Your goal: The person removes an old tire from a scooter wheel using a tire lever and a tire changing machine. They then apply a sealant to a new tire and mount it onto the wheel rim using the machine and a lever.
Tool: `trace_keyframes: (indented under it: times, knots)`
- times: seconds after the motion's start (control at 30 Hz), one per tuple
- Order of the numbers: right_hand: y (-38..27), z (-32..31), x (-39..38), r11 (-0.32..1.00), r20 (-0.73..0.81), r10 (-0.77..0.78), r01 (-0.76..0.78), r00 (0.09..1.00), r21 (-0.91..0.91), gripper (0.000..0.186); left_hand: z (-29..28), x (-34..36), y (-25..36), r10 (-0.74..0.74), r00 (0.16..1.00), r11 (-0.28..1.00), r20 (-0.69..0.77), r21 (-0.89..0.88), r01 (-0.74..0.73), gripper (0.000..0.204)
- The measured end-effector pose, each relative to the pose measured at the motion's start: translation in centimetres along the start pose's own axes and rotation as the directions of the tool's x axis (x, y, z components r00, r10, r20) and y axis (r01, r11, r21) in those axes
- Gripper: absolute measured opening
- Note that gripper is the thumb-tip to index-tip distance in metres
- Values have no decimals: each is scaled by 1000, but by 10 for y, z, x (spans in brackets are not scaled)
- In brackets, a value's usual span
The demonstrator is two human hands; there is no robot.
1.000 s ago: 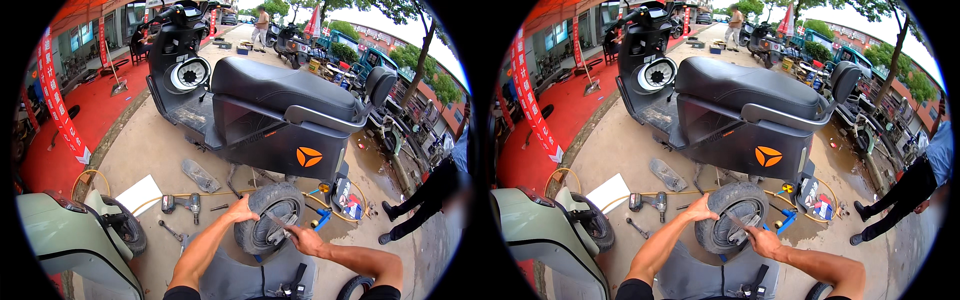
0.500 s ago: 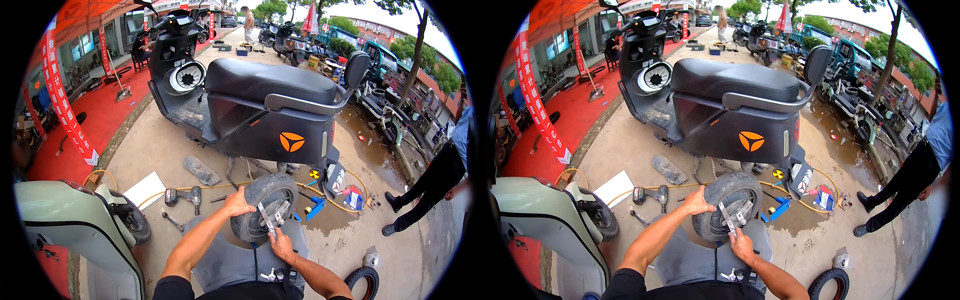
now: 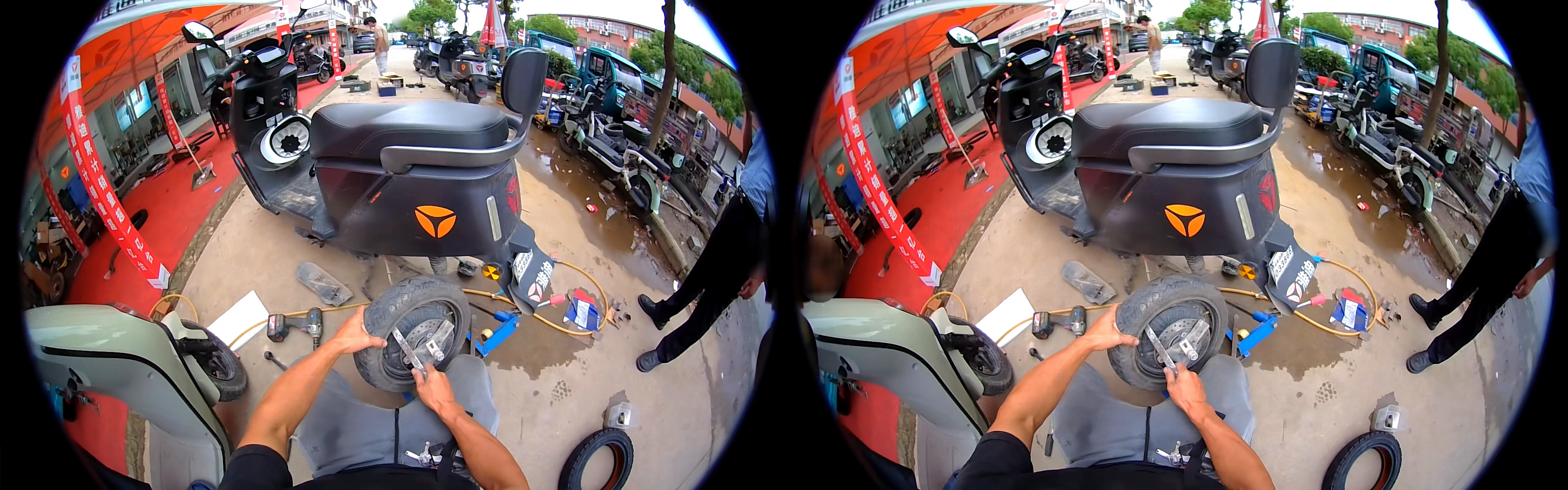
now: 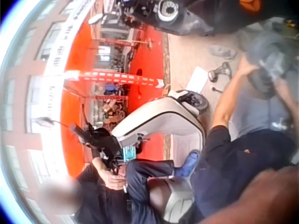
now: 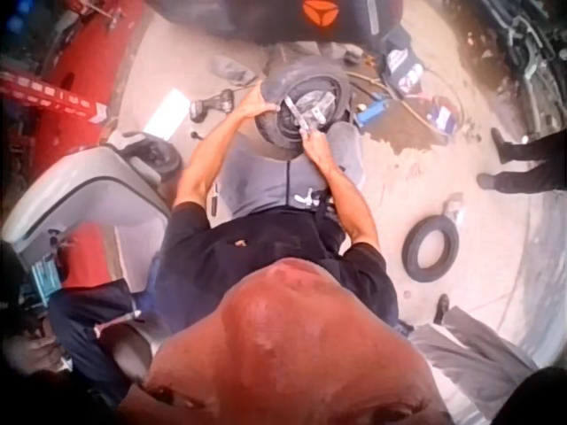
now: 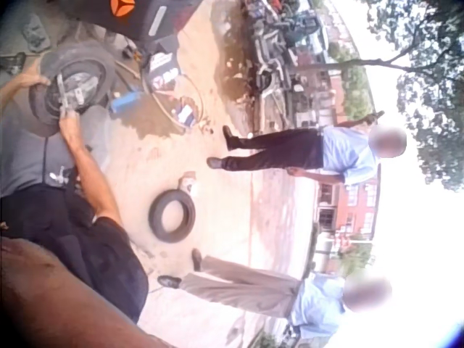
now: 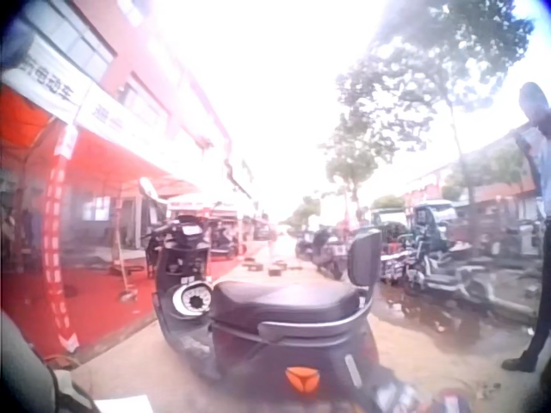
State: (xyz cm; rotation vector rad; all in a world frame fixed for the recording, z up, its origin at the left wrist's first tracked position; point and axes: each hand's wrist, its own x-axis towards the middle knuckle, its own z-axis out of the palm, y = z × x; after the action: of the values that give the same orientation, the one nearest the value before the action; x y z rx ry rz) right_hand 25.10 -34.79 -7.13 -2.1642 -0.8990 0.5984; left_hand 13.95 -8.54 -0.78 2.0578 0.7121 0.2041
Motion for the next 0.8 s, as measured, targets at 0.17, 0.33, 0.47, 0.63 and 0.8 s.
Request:
trace_keyframes:
  times: [0.17, 0.33, 0.47, 0.63, 0.8]
  knots:
    - [-4, -21, -3, 986, 54, -125, 131, 991, -107, 39, 4, -10, -35, -47, 997, 996, -53, 70, 51, 128]
    - [4, -51, 0, 961, 103, -161, 180, 981, -210, 37, 17, -20, -9, -101, 995, 992, 22, -74, 102, 137]
    - [-5, -67, 10, 930, 177, -194, 238, 965, -279, 36, 24, -13, -41, -159, 987, 984, -27, -84, 156, 138]
    - [-9, -110, -12, 949, 262, -94, 165, 961, -267, 32, 17, -1, -52, -195, 981, 942, 5, -278, 189, 132]
    - [59, -116, -38, 936, 396, 93, -216, 913, 278, 36, 32, -3, -47, -237, 969, 945, -72, -246, 213, 124]
